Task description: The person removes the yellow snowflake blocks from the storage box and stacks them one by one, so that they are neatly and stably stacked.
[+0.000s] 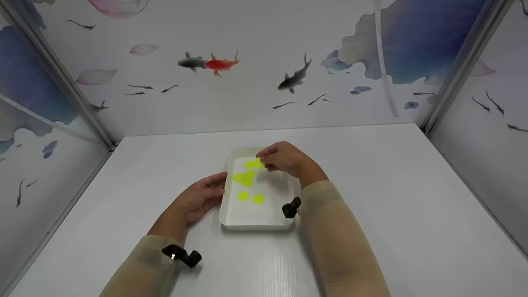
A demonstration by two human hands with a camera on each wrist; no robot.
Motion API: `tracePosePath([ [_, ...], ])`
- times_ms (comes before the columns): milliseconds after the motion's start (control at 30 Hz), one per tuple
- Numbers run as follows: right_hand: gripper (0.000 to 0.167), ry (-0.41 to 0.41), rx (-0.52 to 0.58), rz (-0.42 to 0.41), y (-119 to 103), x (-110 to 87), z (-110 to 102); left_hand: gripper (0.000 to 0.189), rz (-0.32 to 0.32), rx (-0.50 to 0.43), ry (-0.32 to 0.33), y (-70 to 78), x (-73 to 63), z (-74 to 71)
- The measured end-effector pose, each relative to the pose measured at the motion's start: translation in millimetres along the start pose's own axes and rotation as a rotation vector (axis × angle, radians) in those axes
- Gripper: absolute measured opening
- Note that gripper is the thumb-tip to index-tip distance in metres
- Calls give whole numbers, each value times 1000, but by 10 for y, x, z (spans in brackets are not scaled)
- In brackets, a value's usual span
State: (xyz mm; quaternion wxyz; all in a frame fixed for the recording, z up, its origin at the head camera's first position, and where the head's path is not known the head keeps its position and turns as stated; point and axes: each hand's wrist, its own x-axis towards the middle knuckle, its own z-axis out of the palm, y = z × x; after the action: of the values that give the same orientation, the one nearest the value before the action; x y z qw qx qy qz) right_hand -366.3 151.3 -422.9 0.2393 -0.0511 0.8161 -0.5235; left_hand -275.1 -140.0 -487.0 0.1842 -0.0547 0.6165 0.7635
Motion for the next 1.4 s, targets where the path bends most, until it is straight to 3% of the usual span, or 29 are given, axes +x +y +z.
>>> tracePosePath([
  [300, 30, 116, 116, -48, 253, -216, -286, 64, 5, -7, -3, -15, 13, -1],
  [667, 41, 252, 218, -19, 577, -493, -583, 65, 5, 4, 5, -17, 2, 5],
  [933, 44, 309, 276, -11, 724, -564, -702, 66, 12, 6, -8, -28, 29, -2],
  [1133, 46, 333, 258, 29, 800, -546, -740, 65, 11, -5, -7, -24, 19, 0],
  [1400, 48, 408, 88, 109, 957, -513, -788, 65, 10, -2, -17, -13, 2, -4],
])
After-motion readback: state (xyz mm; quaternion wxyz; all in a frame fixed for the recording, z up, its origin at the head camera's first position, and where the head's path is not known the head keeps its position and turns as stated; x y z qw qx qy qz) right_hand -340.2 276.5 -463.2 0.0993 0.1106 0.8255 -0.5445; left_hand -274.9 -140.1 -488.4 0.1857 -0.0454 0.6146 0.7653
